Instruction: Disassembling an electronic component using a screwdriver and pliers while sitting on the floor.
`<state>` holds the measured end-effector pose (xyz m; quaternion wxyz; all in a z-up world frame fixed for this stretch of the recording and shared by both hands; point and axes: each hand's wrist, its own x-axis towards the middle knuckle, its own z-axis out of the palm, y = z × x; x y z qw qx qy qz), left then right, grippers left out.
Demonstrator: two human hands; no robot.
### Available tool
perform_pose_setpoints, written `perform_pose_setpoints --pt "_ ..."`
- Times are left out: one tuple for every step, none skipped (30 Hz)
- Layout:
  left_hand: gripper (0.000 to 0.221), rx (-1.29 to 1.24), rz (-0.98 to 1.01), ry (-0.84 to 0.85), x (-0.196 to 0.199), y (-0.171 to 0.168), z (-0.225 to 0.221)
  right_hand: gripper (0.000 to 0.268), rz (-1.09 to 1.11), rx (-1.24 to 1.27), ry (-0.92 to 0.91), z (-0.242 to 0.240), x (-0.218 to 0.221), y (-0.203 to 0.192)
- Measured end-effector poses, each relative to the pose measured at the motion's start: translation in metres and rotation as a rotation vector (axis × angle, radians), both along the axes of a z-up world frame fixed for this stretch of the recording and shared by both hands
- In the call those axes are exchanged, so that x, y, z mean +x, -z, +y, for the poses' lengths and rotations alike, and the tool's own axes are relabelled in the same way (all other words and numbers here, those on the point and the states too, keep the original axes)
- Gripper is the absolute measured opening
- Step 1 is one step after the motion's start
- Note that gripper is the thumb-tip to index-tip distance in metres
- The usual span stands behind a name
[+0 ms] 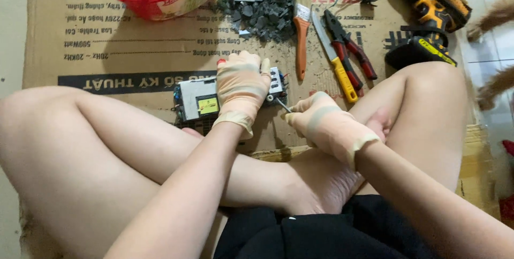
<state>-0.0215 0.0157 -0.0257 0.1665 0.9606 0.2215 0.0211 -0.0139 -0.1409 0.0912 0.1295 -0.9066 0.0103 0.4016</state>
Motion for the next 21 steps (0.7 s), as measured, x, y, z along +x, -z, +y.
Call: perform_pose_setpoints --pt "0.052 0.001 -0.005 0.008 -0.001 -0.002 0.001 0.026 -0.005 0.001 0.008 0.002 -0.001 0.003" --pt "0.053 0.028 0.045 0.011 -0.001 -0.005 0.0 0.027 -0.009 -0.019 -0.006 0.003 -0.001 0.006" --pt "0.054 0.055 0.096 0.014 -0.001 -0.007 -0.001 0.028 -0.012 -0.04 -0.019 0.004 -0.001 0.009" --pt "0.054 0.059 0.088 0.019 0.0 -0.007 -0.001 0.028 -0.019 -0.036 -0.013 0.001 0.0 0.016" --pt "0.054 0.043 0.114 0.014 0.0 -0.007 -0.001 0.028 -0.014 -0.011 -0.001 -0.002 0.001 0.022" --pt "0.055 0.032 0.14 0.01 0.0 -0.007 0.001 0.028 -0.008 0.018 0.011 -0.004 0.001 0.029" --pt "0.055 0.04 0.133 0.015 0.0 -0.008 0.0 0.028 -0.015 0.026 0.017 -0.006 0.0 0.034" --pt "0.054 0.036 0.12 0.007 -0.001 -0.008 0.0 0.029 -0.013 0.027 0.022 -0.005 -0.001 0.039" --pt "0.054 0.031 0.107 -0.001 -0.003 -0.008 0.001 0.03 -0.012 0.028 0.028 -0.005 -0.003 0.045" --pt "0.054 0.043 0.106 -0.005 -0.005 -0.012 0.0 0.03 -0.014 0.041 0.025 -0.007 -0.004 0.052" --pt "0.052 0.031 0.084 -0.013 -0.007 -0.015 -0.001 0.029 -0.019 0.059 0.046 -0.009 -0.004 0.059" --pt "0.05 0.02 0.061 -0.021 -0.008 -0.02 -0.001 0.028 -0.025 0.079 0.068 -0.01 -0.004 0.065" --pt "0.05 0.034 0.058 -0.024 -0.008 -0.016 0.0 0.028 -0.027 0.094 0.065 -0.005 -0.008 0.046" --pt "0.051 0.042 0.026 -0.023 -0.007 -0.011 0.0 0.028 -0.008 0.086 0.113 -0.002 -0.013 0.027" --pt "0.053 0.049 -0.006 -0.022 -0.006 -0.005 0.0 0.028 0.011 0.078 0.16 0.002 -0.017 0.009" --pt "0.053 0.053 -0.008 -0.017 -0.007 -0.005 0.0 0.028 0.009 0.082 0.165 -0.001 -0.013 0.011" --pt "0.052 0.039 -0.026 -0.022 -0.007 -0.004 0.0 0.026 0.077 0.267 0.36 -0.004 -0.009 0.014" --pt "0.052 0.023 -0.044 -0.029 -0.008 -0.004 0.0 0.026 0.146 0.451 0.551 -0.007 -0.006 0.016" --pt "0.052 0.025 -0.045 -0.027 -0.004 -0.002 0.0 0.026 0.144 0.454 0.553 -0.004 -0.009 -0.003" --pt "0.053 0.044 -0.04 -0.032 -0.003 0.002 0.0 0.022 0.256 0.51 0.736 -0.001 -0.015 -0.02" --pt "0.054 0.063 -0.034 -0.037 -0.002 0.006 0.001 0.018 0.37 0.564 0.917 0.003 -0.02 -0.037"
